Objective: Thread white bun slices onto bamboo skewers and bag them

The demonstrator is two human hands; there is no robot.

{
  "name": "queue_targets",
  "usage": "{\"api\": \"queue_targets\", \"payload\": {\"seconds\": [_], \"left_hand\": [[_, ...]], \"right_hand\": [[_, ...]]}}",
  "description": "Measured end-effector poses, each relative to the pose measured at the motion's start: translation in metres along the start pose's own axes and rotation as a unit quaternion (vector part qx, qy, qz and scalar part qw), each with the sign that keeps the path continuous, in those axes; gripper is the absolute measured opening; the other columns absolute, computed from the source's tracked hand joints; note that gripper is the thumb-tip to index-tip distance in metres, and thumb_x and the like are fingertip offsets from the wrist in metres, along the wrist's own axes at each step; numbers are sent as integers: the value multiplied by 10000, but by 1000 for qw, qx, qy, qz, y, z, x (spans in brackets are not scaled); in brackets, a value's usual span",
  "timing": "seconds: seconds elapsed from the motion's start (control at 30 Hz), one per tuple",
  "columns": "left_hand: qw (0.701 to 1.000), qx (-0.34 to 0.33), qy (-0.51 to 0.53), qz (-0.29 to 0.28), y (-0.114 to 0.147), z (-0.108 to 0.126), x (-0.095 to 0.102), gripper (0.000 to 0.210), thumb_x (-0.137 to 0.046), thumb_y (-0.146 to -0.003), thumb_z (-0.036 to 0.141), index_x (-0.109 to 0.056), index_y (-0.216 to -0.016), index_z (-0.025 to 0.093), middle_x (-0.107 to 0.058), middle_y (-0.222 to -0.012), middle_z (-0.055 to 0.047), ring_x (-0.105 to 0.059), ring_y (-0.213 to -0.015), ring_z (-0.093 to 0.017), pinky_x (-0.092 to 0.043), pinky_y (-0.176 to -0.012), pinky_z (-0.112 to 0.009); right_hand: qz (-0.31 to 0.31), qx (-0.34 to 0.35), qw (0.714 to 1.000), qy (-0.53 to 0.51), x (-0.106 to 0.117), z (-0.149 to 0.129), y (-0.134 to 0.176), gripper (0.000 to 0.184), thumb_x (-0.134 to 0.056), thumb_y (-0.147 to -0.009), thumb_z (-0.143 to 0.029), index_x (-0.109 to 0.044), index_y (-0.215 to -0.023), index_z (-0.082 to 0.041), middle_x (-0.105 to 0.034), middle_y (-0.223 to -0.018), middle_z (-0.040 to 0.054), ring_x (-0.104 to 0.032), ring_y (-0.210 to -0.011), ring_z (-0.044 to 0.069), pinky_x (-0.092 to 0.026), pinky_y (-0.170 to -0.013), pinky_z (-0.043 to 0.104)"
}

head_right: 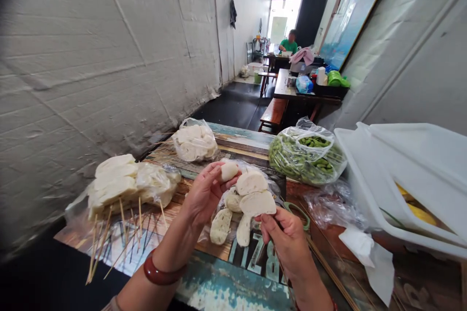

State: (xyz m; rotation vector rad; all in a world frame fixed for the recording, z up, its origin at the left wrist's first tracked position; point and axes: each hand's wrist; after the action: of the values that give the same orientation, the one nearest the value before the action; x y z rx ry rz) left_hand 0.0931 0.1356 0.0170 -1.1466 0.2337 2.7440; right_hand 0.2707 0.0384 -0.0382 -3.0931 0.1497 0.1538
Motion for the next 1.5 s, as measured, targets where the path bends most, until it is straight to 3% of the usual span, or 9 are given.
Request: {"api": "queue_targets", "payload": {"seconds": [0.17, 0.27, 0.4, 0.57, 0.7, 0.87, 1.1, 1.3, 1.5], "left_hand": [[999, 27, 23, -8, -2, -5, 5, 328, -806, -707, 236, -592, -949, 183, -729, -905, -52, -724, -914, -236, -553, -808, -320], [999, 42, -1, -18, -1, -7, 7, 478, -816, -698, 242, -625, -1134, 195, -725, -989, -56, -699, -898, -184, -527, -779, -267], [998, 28, -54, -30, -1, -6, 13, 533, -837, -648, 186, -680, -1158, 171, -715, -1001, -54, -652, -889, -128, -483, -783, -199], [997, 22, -71, 8, -1, -4, 17, 652, -807, -609, 112, -642, -1232, 214, -679, -903, -11, -623, -792, -120, -498, -713, -225], [998, -2, -26, 56, -3, -4, 18, 519, -782, -619, 109, -639, -1109, 205, -665, -921, -2, -642, -801, -143, -559, -782, -333], [999, 32, -2, 17, -2, -6, 18, 410, -848, -649, 219, -570, -945, 163, -687, -870, -28, -703, -805, -180, -563, -747, -296], [999, 37, 21, 23, 4, -6, 13, 694, -856, -659, 201, -506, -1257, 221, -740, -879, -27, -732, -796, -175, -554, -702, -237], [997, 74, 23, 17, 3, -7, 15, 401, -818, -719, 307, -638, -1044, 156, -752, -930, -76, -728, -771, -182, -562, -684, -251], [996, 61, 46, 44, 0, -8, 17, 306, -797, -746, 297, -658, -962, 130, -755, -894, -81, -723, -758, -172, -567, -735, -257]], "right_hand": [[-29, -36, 997, 60, -6, 2, -3, 352, -632, -885, -484, -700, -789, -152, -514, -483, -39, -425, -520, 115, -342, -594, 264], [-23, -42, 996, 74, -4, 5, -4, 353, -619, -898, -480, -695, -772, -159, -511, -504, -39, -444, -555, 121, -342, -623, 265], [-4, -43, 996, 78, 2, 6, -5, 358, -628, -886, -491, -709, -776, -160, -538, -520, -31, -450, -569, 127, -338, -633, 271], [-33, -62, 994, 81, 5, 0, -6, 359, -657, -866, -496, -714, -770, -155, -521, -486, -41, -432, -535, 117, -332, -613, 266], [-48, -56, 997, 33, 8, 1, -5, 308, -658, -879, -461, -710, -820, -164, -525, -504, -45, -437, -538, 111, -344, -616, 254], [-87, -48, 995, 24, 10, 7, 0, 242, -628, -913, -400, -705, -959, -176, -581, -578, -26, -464, -550, 115, -336, -565, 240], [-128, -37, 978, 163, -4, -4, -2, 380, -561, -922, -478, -710, -799, -150, -559, -530, -14, -486, -541, 132, -384, -588, 259], [-67, -44, 986, 148, -2, 1, -3, 331, -598, -901, -464, -724, -839, -164, -538, -501, -32, -475, -507, 128, -382, -568, 258], [-81, -69, 984, 141, 0, 2, 2, 298, -594, -908, -440, -728, -891, -174, -537, -445, -45, -426, -429, 110, -351, -516, 253]]}}
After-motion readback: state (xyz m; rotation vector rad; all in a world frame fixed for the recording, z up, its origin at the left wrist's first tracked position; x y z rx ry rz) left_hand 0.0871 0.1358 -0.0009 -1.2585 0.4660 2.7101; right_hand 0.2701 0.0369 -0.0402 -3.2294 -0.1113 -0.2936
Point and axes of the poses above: each hand's wrist, its own y-axis away from the middle knuckle, its own x-axis out of the back of the hand, z = x × y
